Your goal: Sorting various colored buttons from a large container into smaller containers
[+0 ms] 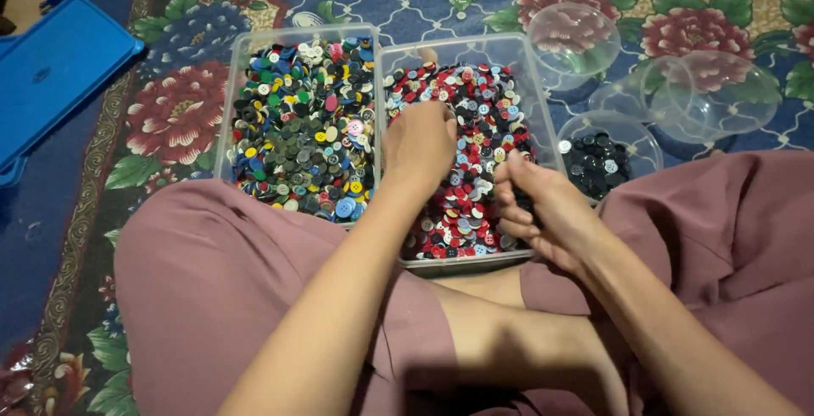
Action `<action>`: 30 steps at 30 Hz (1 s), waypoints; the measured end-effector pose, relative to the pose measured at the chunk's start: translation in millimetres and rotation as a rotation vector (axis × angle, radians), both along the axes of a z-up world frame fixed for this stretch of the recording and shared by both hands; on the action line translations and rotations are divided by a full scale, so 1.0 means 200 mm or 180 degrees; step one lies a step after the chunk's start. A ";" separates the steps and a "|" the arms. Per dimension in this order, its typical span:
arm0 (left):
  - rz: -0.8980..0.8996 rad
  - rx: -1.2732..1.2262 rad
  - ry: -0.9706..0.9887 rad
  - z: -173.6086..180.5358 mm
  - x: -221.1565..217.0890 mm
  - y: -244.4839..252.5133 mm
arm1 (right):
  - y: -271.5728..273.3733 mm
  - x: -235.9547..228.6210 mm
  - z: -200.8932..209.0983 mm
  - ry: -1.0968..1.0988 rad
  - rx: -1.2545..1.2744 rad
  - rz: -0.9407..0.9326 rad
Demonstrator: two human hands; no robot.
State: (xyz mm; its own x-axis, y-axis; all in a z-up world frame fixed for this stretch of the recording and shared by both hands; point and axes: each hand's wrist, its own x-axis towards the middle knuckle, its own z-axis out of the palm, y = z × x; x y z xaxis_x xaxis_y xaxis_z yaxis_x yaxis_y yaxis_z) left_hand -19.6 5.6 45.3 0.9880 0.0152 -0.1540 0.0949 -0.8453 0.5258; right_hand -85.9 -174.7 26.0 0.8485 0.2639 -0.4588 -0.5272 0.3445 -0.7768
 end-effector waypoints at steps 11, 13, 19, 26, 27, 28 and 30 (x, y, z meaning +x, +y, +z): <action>-0.0090 0.0525 -0.0116 -0.18 0.24 -0.12 | 0.08 0.00 0.09 0.0272 -0.0791 -0.0203; -0.0107 0.0617 -0.0134 -0.23 0.25 -0.12 | 0.09 0.00 0.10 0.0312 -0.0908 -0.0271; 0.0149 0.0232 -0.0124 -0.20 0.19 -0.08 | 0.09 0.03 0.03 0.0296 -0.1125 -0.0373; 0.0984 -0.1278 0.0006 -0.35 0.16 0.02 | 0.05 0.25 -0.19 -0.1044 -0.2901 -0.0486; 0.1061 -0.1627 0.0007 -0.40 0.16 0.03 | 0.04 0.30 -0.21 -0.1536 -0.3660 -0.0316; 0.1071 -0.1626 0.0010 -0.33 0.12 0.02 | 0.07 0.33 -0.19 -0.1536 -0.3658 -0.0306; 0.1561 -0.3705 0.0727 -0.18 0.03 0.00 | 0.12 0.38 -0.15 -0.1782 -0.4211 -0.0224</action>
State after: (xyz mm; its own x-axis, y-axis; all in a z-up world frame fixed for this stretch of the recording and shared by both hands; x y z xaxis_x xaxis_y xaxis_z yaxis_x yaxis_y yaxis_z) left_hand -12.7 6.4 8.5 0.8668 0.1108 -0.4861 0.4496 0.2480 0.8581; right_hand -10.8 -150.1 -3.3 0.9890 -0.1340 0.0627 -0.0637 -0.7684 -0.6368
